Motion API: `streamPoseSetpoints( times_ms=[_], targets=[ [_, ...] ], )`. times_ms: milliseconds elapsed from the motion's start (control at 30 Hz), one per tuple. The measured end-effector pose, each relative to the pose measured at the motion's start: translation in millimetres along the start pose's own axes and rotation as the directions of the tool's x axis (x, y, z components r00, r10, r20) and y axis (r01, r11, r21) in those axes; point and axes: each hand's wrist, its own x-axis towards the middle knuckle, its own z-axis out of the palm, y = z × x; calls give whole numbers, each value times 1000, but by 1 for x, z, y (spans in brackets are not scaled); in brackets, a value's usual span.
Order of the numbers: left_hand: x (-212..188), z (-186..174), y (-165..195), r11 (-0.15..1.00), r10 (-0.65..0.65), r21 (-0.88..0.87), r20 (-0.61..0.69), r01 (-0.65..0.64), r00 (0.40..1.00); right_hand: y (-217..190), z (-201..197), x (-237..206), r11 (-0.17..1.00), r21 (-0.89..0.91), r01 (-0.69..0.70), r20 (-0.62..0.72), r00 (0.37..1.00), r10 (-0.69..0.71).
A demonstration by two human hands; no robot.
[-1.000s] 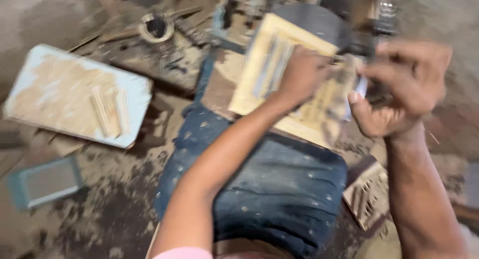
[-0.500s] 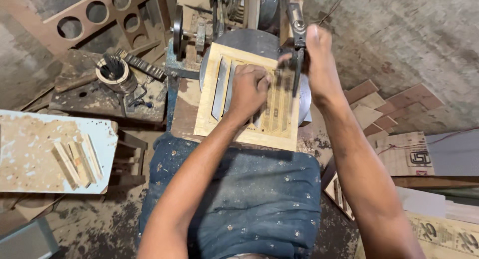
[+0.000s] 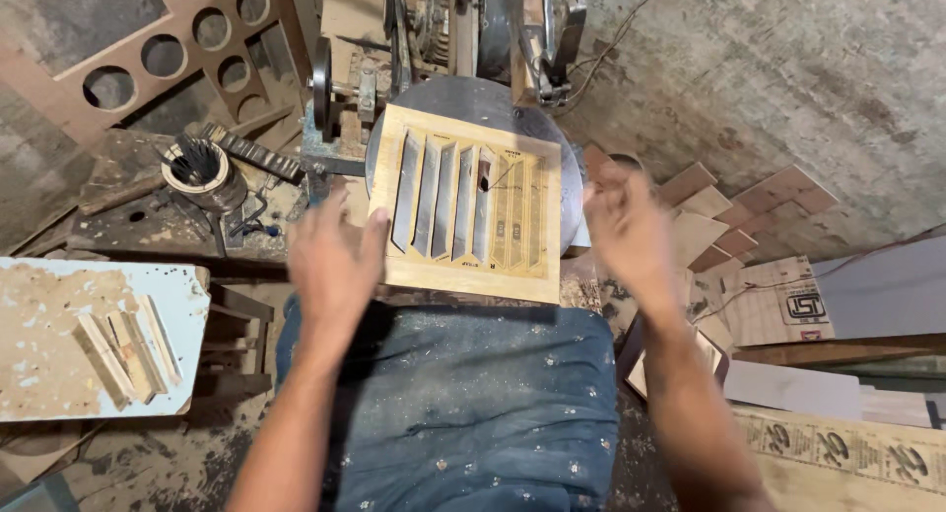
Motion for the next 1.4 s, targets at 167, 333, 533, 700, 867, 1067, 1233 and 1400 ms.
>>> streamPoseSetpoints(
  times_ms=[167,333,533,700,867,1067,1233,1400],
  targets=[
    [-21,-22,20,921,-197,-272,290,277,937,55,61,-41,800,393,-454,321,883,343],
    [-50,-15,46,724,8,-690,44,25,999,85,77,-24,328,578,-747,626,664,410],
    [-15,42,64,286,217,-957,20,-44,976,84,79,-10,233,528,-817,677,571,464],
    [27,106,70,571,239,-800,-53,-185,969,96,78,-15,-233,444,-865,815,498,-295],
    [36,122,61,501,237,-855,-18,-138,971,95,70,-2,-349,307,-885,798,439,-412],
    [38,128,65,468,235,-877,2,-112,972,80,65,4,-306,279,-910,822,391,-413],
    [38,139,67,509,234,-848,-28,-147,972,73,64,1,-203,407,-891,849,451,-276],
    [41,146,70,549,206,-828,0,-116,978,63,64,11,364,393,-845,825,499,267]
  ],
)
